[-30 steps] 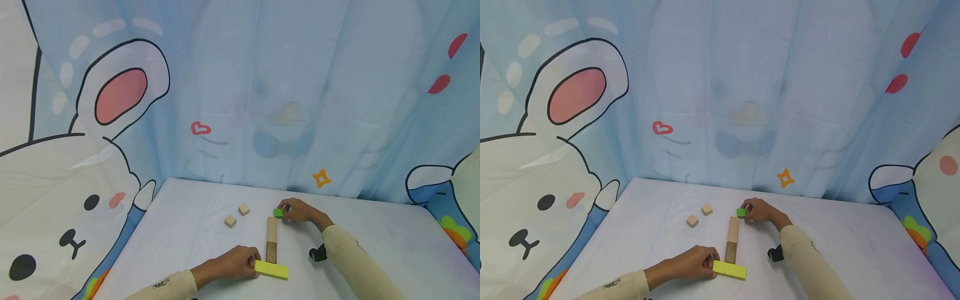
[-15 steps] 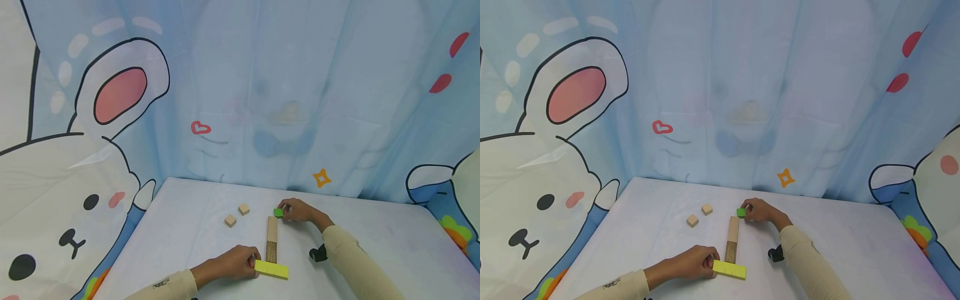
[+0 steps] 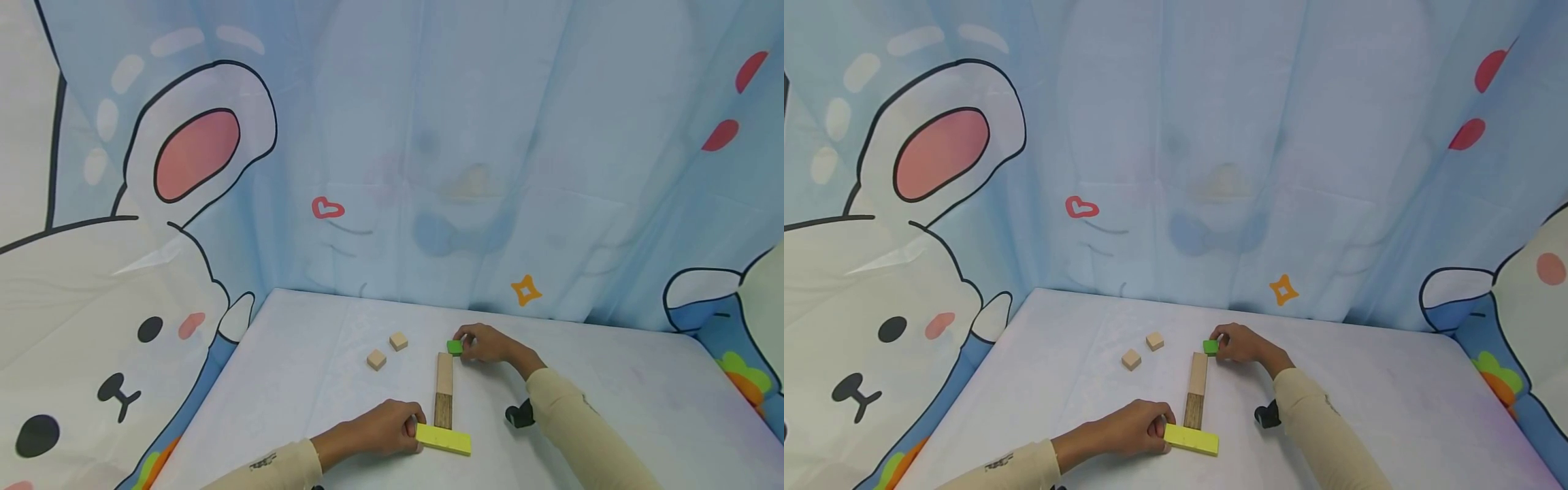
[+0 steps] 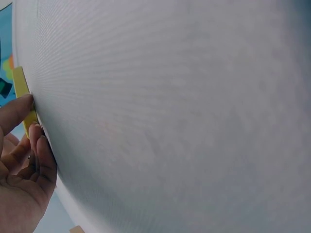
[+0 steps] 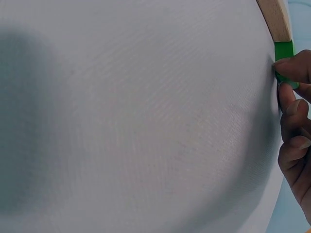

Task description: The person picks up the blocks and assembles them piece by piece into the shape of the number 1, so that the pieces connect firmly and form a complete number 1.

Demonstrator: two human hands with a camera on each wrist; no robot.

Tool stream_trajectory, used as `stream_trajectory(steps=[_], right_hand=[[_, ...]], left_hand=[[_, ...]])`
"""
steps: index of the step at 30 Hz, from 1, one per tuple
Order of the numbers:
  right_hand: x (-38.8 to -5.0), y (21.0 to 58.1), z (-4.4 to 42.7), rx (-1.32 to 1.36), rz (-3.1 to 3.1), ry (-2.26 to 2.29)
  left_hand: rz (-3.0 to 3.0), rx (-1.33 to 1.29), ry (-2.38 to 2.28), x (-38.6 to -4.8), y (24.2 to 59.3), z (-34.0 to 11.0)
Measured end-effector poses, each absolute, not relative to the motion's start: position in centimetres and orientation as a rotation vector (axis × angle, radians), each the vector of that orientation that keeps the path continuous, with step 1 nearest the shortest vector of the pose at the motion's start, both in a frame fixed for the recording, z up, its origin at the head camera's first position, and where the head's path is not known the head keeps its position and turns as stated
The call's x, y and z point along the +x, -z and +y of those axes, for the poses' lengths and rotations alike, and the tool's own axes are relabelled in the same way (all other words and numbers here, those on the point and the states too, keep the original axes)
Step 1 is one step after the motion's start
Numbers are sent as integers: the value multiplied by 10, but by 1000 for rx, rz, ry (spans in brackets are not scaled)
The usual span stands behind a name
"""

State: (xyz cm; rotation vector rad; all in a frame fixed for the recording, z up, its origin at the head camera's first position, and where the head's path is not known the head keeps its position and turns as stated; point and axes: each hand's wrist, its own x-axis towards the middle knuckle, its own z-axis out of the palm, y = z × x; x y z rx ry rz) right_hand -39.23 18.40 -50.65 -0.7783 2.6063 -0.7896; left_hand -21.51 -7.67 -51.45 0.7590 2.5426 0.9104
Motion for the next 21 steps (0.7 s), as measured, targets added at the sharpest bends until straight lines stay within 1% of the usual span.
stream_trajectory(steps=[21], right_hand=[[-393,509,183,-739,2604,797]], left_hand=[[2520,725,-901,-217,515,-76]])
